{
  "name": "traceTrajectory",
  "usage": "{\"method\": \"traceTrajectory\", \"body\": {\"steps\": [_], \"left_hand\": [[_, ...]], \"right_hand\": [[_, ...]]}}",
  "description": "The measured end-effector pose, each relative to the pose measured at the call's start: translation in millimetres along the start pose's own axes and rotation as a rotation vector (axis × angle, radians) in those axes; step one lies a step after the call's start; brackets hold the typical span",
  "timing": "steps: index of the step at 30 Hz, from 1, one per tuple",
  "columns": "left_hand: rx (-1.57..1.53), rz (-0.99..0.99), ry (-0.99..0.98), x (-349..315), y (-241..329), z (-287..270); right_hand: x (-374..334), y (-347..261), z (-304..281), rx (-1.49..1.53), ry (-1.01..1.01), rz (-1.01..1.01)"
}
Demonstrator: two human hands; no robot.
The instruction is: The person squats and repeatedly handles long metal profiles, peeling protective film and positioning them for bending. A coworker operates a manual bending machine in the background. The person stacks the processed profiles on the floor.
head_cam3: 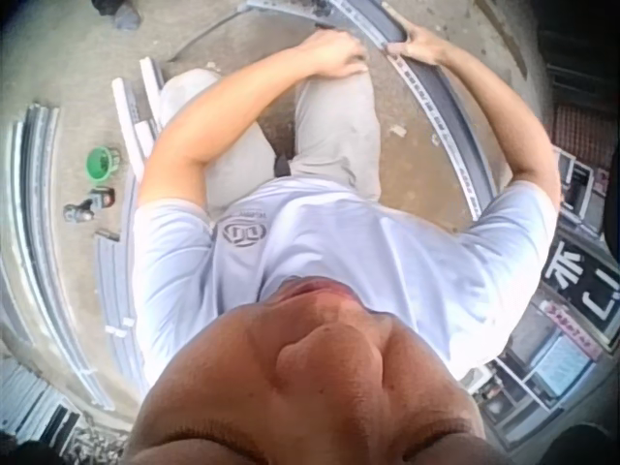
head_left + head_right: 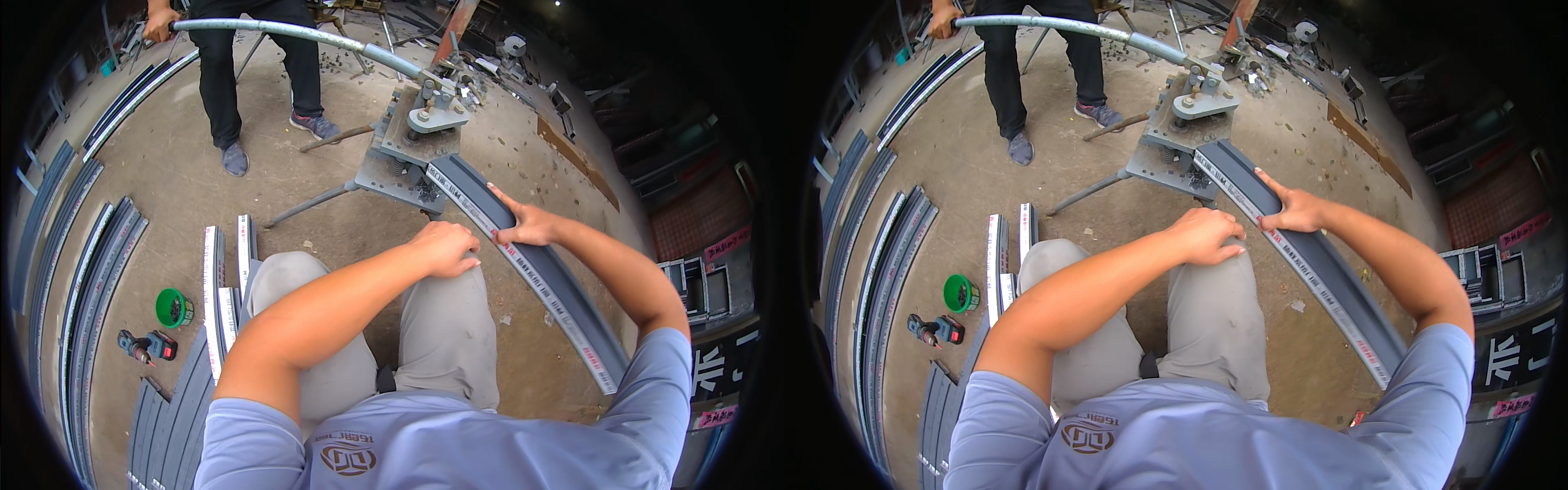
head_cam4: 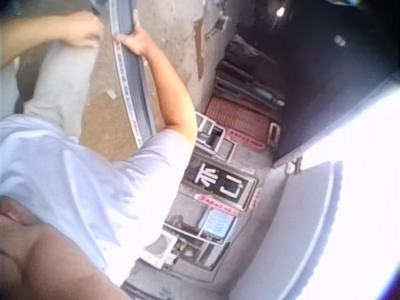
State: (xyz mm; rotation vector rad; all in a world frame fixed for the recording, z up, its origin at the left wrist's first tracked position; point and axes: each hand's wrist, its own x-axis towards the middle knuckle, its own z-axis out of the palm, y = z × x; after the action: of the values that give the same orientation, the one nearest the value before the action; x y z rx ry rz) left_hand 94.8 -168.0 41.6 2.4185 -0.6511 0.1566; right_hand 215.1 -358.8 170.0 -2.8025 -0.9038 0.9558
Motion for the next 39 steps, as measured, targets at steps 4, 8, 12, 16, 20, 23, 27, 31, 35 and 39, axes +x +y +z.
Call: {"method": "traceTrajectory", "body": {"steps": [4, 8, 12, 16, 20, 23, 27, 31, 35, 39], "left_hand": [[-0.099, 0.004, 0.014, 7.4, -6.2, 3.2], [-0.118, -0.043, 0.027, 20.0, -21.3, -6.7], [-0.326, -0.103, -0.041, 37.4, -23.8, -16.4], [-0.608, -0.052, 0.004, 42.5, -15.4, -19.6], [-0.863, 0.0, 0.005, 43.0, -8.5, -20.3], [-1.006, 0.089, -0.006, 44.2, -3.6, -20.5], [-1.06, 0.17, 0.056, 38.6, 2.9, -24.8], [-1.023, 0.162, 0.114, 29.8, 4.2, -34.6], [-0.991, 0.147, 0.125, 24.2, 1.7, -41.7], [-0.97, 0.125, 0.159, 20.6, -0.7, -43.1]], "right_hand": [[-13.4, -20.8, -65.3, 0.042, -0.18, 0.057], [-32.5, -28.2, -104.0, 0.061, -0.188, 0.061], [-63.4, -19.0, -107.6, 0.271, -0.141, 0.058], [-94.0, -10.3, -74.1, 0.71, -0.116, 0.042], [-117.1, -3.2, -37.3, 1.029, -0.143, 0.063], [-129.3, -1.8, -22.4, 1.125, -0.148, 0.053], [-135.9, -7.5, -15.8, 1.184, -0.188, 0.021], [-134.8, -14.1, -17.4, 1.176, -0.194, -0.003], [-130.4, -17.0, -16.6, 1.15, -0.198, -0.033], [-130.0, -19.9, -16.7, 1.122, -0.156, -0.041]]}}
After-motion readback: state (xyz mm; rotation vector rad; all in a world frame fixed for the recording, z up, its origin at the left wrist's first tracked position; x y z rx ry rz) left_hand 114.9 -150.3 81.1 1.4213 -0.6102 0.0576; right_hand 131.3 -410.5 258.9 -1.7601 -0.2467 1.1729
